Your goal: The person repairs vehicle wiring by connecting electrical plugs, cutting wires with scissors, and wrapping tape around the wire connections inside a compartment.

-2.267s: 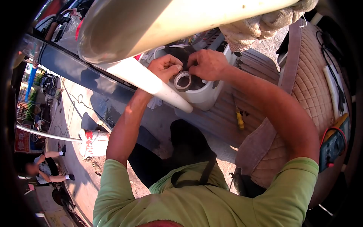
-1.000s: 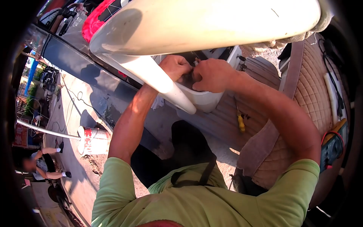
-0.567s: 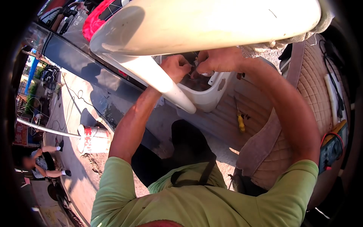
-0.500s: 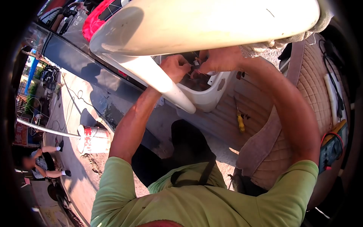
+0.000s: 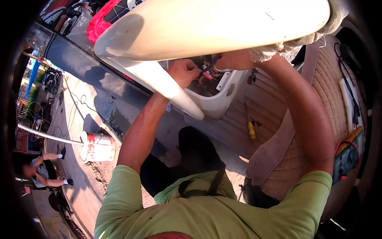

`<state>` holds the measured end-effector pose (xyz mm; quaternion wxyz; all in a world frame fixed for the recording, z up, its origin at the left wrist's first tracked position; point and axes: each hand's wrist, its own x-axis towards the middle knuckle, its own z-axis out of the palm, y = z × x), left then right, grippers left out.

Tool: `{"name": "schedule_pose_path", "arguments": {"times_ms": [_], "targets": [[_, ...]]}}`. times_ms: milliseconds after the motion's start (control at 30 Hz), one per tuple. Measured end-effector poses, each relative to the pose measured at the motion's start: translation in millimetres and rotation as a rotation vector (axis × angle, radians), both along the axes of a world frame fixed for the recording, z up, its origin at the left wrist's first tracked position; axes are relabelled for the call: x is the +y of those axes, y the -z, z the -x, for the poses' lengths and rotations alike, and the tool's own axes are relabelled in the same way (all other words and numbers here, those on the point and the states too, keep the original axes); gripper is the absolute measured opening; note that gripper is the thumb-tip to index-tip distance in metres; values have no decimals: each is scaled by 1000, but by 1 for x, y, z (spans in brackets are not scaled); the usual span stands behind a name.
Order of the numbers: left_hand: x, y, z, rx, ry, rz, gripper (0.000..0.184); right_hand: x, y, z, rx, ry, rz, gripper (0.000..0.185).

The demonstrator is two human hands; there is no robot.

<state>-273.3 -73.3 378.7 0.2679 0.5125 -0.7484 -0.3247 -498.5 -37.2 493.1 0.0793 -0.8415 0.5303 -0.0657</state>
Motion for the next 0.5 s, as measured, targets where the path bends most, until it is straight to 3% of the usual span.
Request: {"name": "schedule_pose_path", "arguments": {"times_ms": [267,333,500], "targets": [[-13,9,-13,156,169,-78,20,0,1,4,59,-8,72,39],[-19,20,-18,155,227,32,19,2,0,4,72,-11,80,39],[-6,7,-7,321,72,-3,19,1,0,4,103,-7,103,39]]}}
